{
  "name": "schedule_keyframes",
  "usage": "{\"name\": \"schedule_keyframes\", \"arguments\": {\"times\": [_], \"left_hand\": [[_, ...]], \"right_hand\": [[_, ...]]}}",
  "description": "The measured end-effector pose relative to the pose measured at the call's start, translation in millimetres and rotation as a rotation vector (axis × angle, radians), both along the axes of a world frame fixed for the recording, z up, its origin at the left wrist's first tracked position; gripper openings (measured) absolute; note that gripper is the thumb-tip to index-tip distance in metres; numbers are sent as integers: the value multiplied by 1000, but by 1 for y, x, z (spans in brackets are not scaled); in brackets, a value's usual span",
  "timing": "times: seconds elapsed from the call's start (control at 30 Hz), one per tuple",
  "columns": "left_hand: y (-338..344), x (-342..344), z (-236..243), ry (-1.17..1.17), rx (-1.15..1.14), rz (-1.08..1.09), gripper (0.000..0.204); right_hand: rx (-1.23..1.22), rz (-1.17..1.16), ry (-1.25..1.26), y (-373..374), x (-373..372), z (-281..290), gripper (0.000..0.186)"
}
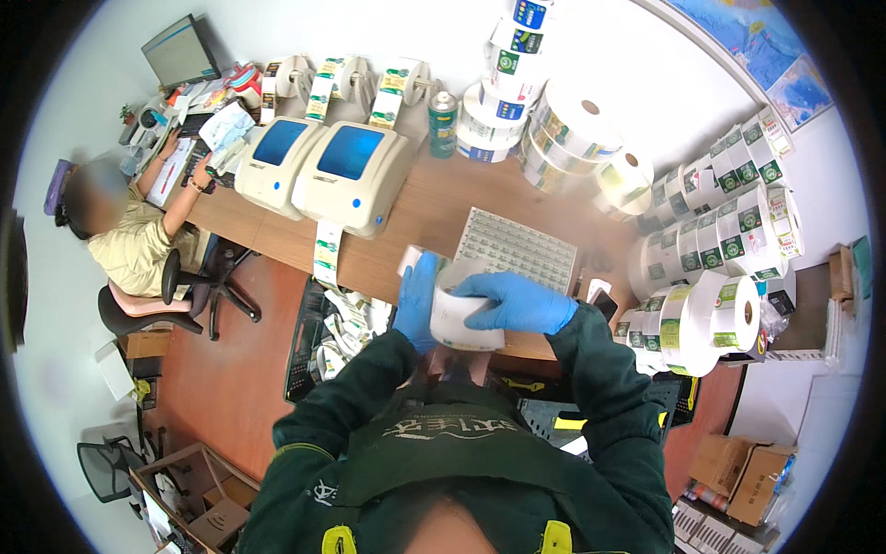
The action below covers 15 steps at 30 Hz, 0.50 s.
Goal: The person handles strips of product labels from a roll, folds them by hand, and places them into a black plastic crate.
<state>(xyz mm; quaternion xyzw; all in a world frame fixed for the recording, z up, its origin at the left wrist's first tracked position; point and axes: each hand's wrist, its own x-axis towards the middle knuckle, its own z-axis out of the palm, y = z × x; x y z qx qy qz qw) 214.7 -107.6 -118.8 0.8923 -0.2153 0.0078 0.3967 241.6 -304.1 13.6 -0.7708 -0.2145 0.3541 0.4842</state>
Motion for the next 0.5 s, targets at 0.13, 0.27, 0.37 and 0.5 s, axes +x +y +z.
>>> {"name": "schedule_keyframes", "arguments": {"times": [0.13,0.27,0.37,0.5], "left_hand": [[20,-18,-14,153,-575,39,100],[61,-52,68,-109,-442,38,88],[62,-60,47,362,-785,-117,82],[85,-86,64,99,-480,-197,73]], "right_hand": [[46,64,80,30,-22,32,43],[-5,103,143,35,-45,42,45],[38,80,187,34,-61,35,44],[150,2,237,30,-79,18,47]]}}
